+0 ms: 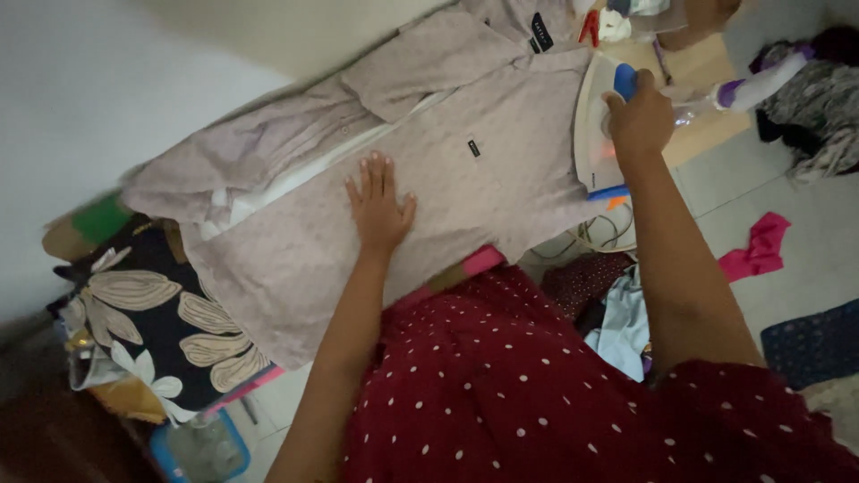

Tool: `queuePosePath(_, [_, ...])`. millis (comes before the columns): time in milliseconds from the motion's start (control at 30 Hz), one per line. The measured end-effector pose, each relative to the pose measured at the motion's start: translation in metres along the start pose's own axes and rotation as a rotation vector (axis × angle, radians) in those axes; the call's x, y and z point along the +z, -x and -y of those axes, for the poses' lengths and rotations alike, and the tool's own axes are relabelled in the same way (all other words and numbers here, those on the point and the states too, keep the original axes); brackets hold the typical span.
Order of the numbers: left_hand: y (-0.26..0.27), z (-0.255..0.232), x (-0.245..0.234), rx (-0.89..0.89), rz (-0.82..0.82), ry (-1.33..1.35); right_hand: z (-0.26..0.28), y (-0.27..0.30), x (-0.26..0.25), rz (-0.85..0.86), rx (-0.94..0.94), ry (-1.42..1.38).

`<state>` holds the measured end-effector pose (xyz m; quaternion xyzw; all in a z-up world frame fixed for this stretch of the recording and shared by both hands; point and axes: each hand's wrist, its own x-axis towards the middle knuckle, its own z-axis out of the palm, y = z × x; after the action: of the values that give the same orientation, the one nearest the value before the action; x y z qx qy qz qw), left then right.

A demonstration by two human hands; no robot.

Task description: Ironing and folding a long-sleeved patterned shirt on an ironing board.

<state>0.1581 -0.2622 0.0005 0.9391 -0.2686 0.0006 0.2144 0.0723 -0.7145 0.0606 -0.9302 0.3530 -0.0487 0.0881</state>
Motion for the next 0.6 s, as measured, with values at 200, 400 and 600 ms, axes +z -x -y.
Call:
queuePosePath(200, [0.008,0.005,-0.002,-0.011,-0.014,-0.024,0.003,-0.012,-0.005,-0.085,-0.073,-0.051])
queuePosePath(400, [0.037,0.021,0.006,0.053,-0.071,0.031,0.087,0.049,-0.015,-0.021,-0.355,0.012])
queuePosePath(600, [0.105,0.067,-0.024,-0.151,-0.134,-0.034,0.231,0.192,0.072,0.422,-0.558,-0.022])
